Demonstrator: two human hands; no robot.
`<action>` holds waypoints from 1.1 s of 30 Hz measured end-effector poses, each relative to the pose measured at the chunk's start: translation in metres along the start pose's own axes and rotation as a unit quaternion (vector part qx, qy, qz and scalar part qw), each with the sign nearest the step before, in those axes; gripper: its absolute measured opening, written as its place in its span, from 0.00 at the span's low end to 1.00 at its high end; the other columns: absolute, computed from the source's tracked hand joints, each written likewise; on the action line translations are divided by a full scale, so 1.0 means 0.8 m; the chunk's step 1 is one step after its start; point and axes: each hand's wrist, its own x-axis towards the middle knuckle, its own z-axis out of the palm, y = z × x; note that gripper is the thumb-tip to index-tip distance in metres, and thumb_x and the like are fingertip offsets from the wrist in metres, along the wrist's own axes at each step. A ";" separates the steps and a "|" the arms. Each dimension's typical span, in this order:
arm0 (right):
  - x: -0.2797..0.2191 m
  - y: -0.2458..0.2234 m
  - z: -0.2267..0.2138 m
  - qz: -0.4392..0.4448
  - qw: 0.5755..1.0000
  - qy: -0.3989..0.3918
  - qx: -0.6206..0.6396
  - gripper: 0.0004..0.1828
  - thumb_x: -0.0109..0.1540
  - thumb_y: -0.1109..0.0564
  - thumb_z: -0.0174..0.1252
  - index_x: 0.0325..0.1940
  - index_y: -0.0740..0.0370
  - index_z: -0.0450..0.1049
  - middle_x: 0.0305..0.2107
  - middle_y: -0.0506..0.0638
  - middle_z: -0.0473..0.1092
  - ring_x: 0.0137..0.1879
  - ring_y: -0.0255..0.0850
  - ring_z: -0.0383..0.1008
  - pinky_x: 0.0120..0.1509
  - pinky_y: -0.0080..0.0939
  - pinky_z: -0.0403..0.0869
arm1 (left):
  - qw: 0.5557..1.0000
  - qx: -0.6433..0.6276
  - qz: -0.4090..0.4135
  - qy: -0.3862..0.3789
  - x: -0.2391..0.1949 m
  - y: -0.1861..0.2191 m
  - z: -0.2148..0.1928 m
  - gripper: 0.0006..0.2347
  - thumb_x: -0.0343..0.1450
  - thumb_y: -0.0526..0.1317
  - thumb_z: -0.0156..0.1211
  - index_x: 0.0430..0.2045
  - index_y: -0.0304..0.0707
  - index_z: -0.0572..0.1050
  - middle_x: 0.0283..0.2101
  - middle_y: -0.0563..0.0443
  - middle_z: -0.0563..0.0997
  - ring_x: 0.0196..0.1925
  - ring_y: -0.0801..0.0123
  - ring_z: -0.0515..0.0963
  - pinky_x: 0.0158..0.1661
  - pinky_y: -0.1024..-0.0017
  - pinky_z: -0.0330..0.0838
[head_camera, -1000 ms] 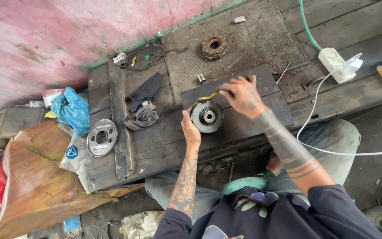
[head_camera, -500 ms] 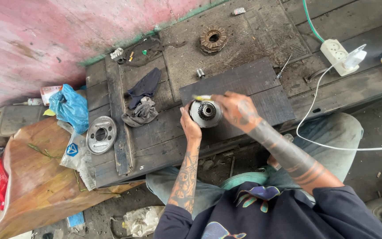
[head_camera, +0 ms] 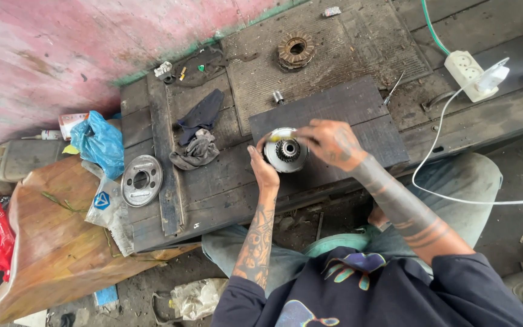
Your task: Cleaning a motorcycle clutch component using a small brush on a wooden workbench.
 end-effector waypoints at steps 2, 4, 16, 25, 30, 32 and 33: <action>-0.003 0.007 0.001 0.005 1.000 -0.017 0.012 0.06 0.64 0.52 0.63 0.42 0.50 0.83 0.24 0.46 0.75 0.29 0.40 0.77 0.38 0.38 0.76 | 1.000 -0.019 0.005 -0.002 -0.004 0.005 0.001 0.29 0.83 0.51 0.22 0.51 0.38 0.80 0.53 0.42 0.82 0.60 0.62 0.76 0.69 0.60 0.59; -0.005 0.021 -0.004 0.014 0.999 -0.039 0.026 0.07 0.63 0.53 0.63 0.43 0.51 0.83 0.25 0.49 0.74 0.31 0.45 0.77 0.43 0.44 0.76 | 0.999 -0.037 0.004 -0.004 -0.009 0.012 0.003 0.29 0.83 0.52 0.22 0.50 0.39 0.81 0.51 0.44 0.82 0.57 0.64 0.78 0.66 0.62 0.62; -0.078 -0.003 0.005 0.133 0.988 0.011 -0.082 0.10 0.70 0.50 0.54 0.48 0.44 0.81 0.26 0.43 0.72 0.31 0.41 0.78 0.41 0.43 0.77 | 0.999 0.027 -0.009 -0.014 -0.009 0.022 -0.002 0.16 0.82 0.43 0.43 0.54 0.33 0.77 0.55 0.34 0.79 0.61 0.51 0.77 0.65 0.53 0.65; -0.142 -0.072 0.020 0.231 0.971 0.016 -0.066 0.14 0.66 0.51 0.54 0.54 0.39 0.78 0.26 0.45 0.73 0.30 0.45 0.80 0.32 0.44 0.78 | 0.998 0.053 0.022 -0.005 -0.008 0.022 -0.002 0.16 0.82 0.41 0.41 0.59 0.35 0.74 0.60 0.36 0.76 0.65 0.54 0.73 0.68 0.54 0.61; -0.141 -0.093 0.047 0.132 0.991 0.017 -0.033 0.14 0.67 0.54 0.52 0.53 0.43 0.78 0.26 0.50 0.72 0.25 0.47 0.77 0.29 0.46 0.76 | 0.998 0.051 0.014 -0.028 -0.014 0.042 -0.003 0.17 0.82 0.40 0.38 0.56 0.30 0.75 0.58 0.32 0.77 0.65 0.54 0.73 0.67 0.55 0.63; -0.120 -0.080 0.035 0.107 0.993 0.021 -0.039 0.11 0.67 0.52 0.54 0.49 0.43 0.80 0.27 0.48 0.73 0.26 0.44 0.77 0.33 0.44 0.75 | 0.998 0.043 0.015 -0.038 -0.013 0.043 -0.004 0.17 0.82 0.40 0.39 0.56 0.30 0.76 0.58 0.33 0.77 0.65 0.55 0.74 0.68 0.56 0.63; -0.109 -0.074 0.029 0.078 0.996 0.026 -0.046 0.09 0.66 0.50 0.56 0.45 0.43 0.82 0.28 0.46 0.73 0.28 0.42 0.77 0.37 0.42 0.74 | 0.998 0.034 0.017 -0.045 -0.013 0.044 -0.006 0.17 0.82 0.41 0.40 0.56 0.31 0.76 0.59 0.34 0.78 0.65 0.57 0.74 0.68 0.57 0.63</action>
